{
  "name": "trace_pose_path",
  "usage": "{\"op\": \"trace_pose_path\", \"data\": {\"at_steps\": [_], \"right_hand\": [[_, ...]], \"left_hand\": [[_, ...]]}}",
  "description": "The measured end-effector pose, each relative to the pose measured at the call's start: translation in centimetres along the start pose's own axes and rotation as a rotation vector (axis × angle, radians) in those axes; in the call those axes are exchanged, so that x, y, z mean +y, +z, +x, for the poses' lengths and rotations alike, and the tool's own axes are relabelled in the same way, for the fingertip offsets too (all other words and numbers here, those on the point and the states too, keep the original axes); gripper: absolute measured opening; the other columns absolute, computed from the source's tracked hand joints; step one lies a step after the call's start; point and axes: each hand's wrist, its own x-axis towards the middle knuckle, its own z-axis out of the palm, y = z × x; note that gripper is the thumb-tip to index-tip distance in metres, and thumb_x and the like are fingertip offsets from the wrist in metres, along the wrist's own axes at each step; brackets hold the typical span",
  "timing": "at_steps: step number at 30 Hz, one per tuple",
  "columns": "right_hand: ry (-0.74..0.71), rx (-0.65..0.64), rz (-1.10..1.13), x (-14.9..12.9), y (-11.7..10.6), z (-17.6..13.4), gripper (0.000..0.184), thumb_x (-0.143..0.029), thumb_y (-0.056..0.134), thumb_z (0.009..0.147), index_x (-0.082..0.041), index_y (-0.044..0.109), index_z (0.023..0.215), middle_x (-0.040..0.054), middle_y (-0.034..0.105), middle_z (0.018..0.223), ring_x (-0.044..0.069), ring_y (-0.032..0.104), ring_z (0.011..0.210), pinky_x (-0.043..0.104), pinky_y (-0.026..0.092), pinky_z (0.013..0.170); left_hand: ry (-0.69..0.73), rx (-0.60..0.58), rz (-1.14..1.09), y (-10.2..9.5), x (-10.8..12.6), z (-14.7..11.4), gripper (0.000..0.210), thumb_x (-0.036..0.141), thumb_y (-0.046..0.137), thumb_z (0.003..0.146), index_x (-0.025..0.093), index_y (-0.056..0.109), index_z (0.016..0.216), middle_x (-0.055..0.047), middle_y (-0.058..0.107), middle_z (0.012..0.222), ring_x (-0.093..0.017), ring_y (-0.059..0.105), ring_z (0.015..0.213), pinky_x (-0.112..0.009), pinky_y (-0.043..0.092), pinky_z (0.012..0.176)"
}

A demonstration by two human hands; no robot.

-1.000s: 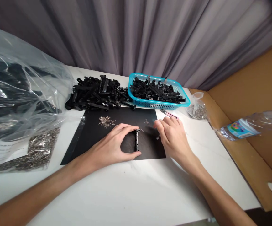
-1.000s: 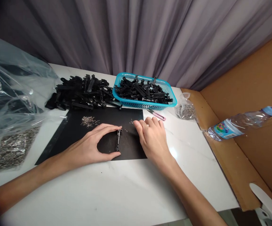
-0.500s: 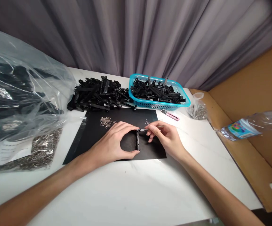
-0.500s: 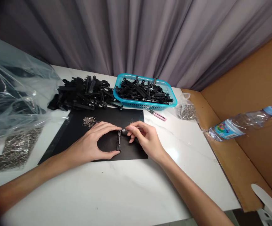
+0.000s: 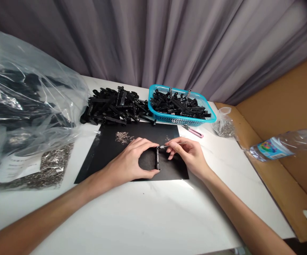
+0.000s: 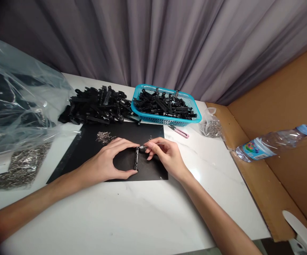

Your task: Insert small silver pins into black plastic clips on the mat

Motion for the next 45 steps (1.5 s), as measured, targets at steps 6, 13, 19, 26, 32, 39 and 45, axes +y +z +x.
{"op": "trace_pose_path", "data": {"at_steps": [6, 13, 19, 26, 32, 39, 45], "right_hand": [[-0.011, -0.010, -0.010, -0.1, 0.0, -0.1, 0.036, -0.053, 0.070, 0.092, -0.017, 0.075, 0.094, 0.0041, 0.073, 0.082, 0.016, 0.069, 0.065, 0.032, 0.059, 0.067], [-0.036, -0.012, -0.064, 0.1, 0.1, -0.3, 0.035, -0.051, 0.068, 0.094, -0.017, 0.075, 0.096, 0.0050, 0.074, 0.083, 0.016, 0.069, 0.065, 0.033, 0.059, 0.068], [-0.092, -0.020, -0.091, 0.3, 0.2, -0.5, 0.028, -0.044, 0.065, 0.097, -0.018, 0.077, 0.098, 0.0048, 0.074, 0.084, 0.016, 0.069, 0.065, 0.033, 0.060, 0.068], [-0.103, -0.039, -0.110, 0.4, 0.6, -0.5, 0.029, -0.044, 0.063, 0.098, -0.019, 0.077, 0.099, 0.0051, 0.075, 0.086, 0.017, 0.071, 0.067, 0.034, 0.060, 0.069], [-0.117, 0.044, -0.122, 0.1, 0.3, -0.3, 0.031, -0.045, 0.057, 0.102, -0.019, 0.072, 0.095, 0.0038, 0.070, 0.083, 0.016, 0.066, 0.068, 0.032, 0.056, 0.069], [-0.382, 0.082, -0.555, 0.0, -0.1, -0.8, 0.034, -0.031, 0.034, 0.111, -0.022, 0.056, 0.087, 0.0038, 0.056, 0.086, 0.018, 0.057, 0.084, 0.034, 0.049, 0.081], [-0.383, -0.224, -0.965, 0.1, 3.7, -0.3, 0.035, -0.028, 0.033, 0.110, -0.019, 0.058, 0.133, 0.0103, 0.057, 0.106, 0.021, 0.063, 0.087, 0.035, 0.055, 0.075]], "left_hand": [[-0.017, 0.009, -0.019, 0.0, 0.1, 0.0, 0.060, 0.035, 0.082, 0.074, 0.023, 0.062, 0.129, -0.006, 0.068, 0.119, -0.028, 0.060, 0.115, -0.045, 0.050, 0.104], [-0.024, 0.011, -0.025, 0.1, 0.0, 0.1, 0.060, 0.034, 0.083, 0.073, 0.023, 0.063, 0.128, -0.006, 0.069, 0.117, -0.028, 0.061, 0.113, -0.044, 0.050, 0.103], [-0.064, 0.034, -0.072, 0.3, 0.0, 0.3, 0.061, 0.033, 0.086, 0.068, 0.021, 0.067, 0.124, -0.006, 0.070, 0.113, -0.026, 0.063, 0.109, -0.041, 0.052, 0.100], [-0.046, 0.033, -0.081, 0.3, 0.0, 0.3, 0.062, 0.032, 0.086, 0.068, 0.021, 0.066, 0.126, -0.006, 0.070, 0.113, -0.026, 0.064, 0.110, -0.042, 0.053, 0.100], [-0.029, 0.044, -0.058, 0.5, 0.1, -0.2, 0.062, 0.031, 0.085, 0.070, 0.021, 0.064, 0.127, -0.006, 0.069, 0.117, -0.026, 0.063, 0.112, -0.041, 0.053, 0.102], [-0.038, 0.412, -0.102, -1.8, -1.0, 0.3, 0.054, 0.036, 0.081, 0.076, 0.021, 0.064, 0.126, -0.006, 0.069, 0.115, -0.023, 0.065, 0.104, -0.039, 0.052, 0.097], [-0.147, 0.788, -0.406, -5.5, -4.7, 1.3, 0.047, 0.046, 0.077, 0.080, 0.020, 0.068, 0.119, -0.007, 0.067, 0.113, -0.015, 0.064, 0.083, -0.030, 0.053, 0.077]]}}
